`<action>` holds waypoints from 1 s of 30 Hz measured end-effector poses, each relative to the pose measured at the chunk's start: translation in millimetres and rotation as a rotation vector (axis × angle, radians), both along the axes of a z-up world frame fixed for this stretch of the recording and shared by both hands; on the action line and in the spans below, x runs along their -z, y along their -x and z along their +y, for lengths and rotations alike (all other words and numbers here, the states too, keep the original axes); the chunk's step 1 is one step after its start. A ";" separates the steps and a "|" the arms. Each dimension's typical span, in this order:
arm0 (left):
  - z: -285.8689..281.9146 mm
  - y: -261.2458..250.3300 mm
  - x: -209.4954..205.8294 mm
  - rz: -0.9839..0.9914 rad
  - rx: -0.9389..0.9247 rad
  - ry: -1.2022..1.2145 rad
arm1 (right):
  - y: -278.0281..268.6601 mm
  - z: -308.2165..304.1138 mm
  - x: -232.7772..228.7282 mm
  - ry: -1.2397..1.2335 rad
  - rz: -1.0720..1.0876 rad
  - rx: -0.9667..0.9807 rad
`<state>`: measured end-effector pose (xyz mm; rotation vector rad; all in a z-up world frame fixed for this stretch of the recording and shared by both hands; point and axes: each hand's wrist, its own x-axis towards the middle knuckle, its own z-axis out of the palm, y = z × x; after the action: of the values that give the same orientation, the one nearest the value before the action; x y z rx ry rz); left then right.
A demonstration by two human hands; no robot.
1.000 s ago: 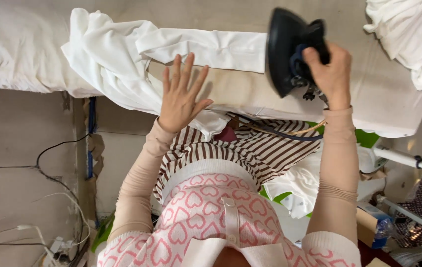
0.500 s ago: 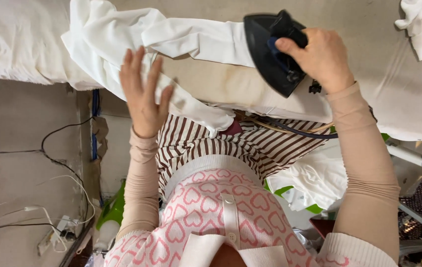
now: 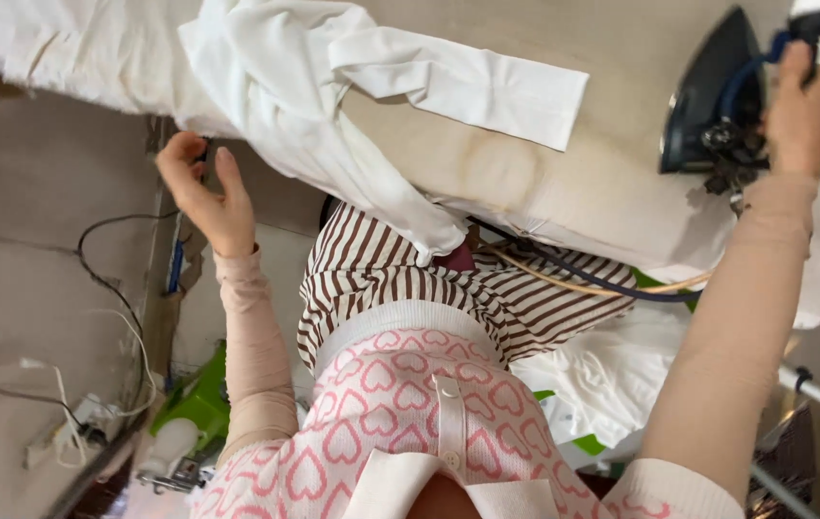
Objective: The person irons a white garment on a padded ironing table using a steam iron. They repeatedly unfold, smooth, and press different sections of the fabric, then fold the garment and place it aside.
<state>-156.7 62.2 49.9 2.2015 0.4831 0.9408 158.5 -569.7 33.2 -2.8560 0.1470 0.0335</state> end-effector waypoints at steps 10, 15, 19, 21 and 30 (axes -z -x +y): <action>-5.6 14.4 94.5 0.334 0.130 0.556 | 60.7 147.0 -36.9 -0.107 -0.667 -0.529; -20.3 6.2 96.0 0.331 0.130 0.584 | 102.3 260.2 -13.0 -0.289 -0.347 -0.713; -18.0 2.6 108.3 0.223 0.076 0.617 | 108.7 298.3 23.1 -0.222 -0.282 -0.683; -19.0 -1.9 98.4 0.180 0.093 0.630 | 111.4 307.5 22.6 -0.215 -0.294 -0.682; -54.0 -29.3 19.5 -0.341 0.504 1.177 | 187.5 375.9 17.0 -0.435 0.101 -0.745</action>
<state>-127.4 8.2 30.4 0.9842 0.1935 0.5014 -29.0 -193.8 16.2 -2.3167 -0.8009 0.3145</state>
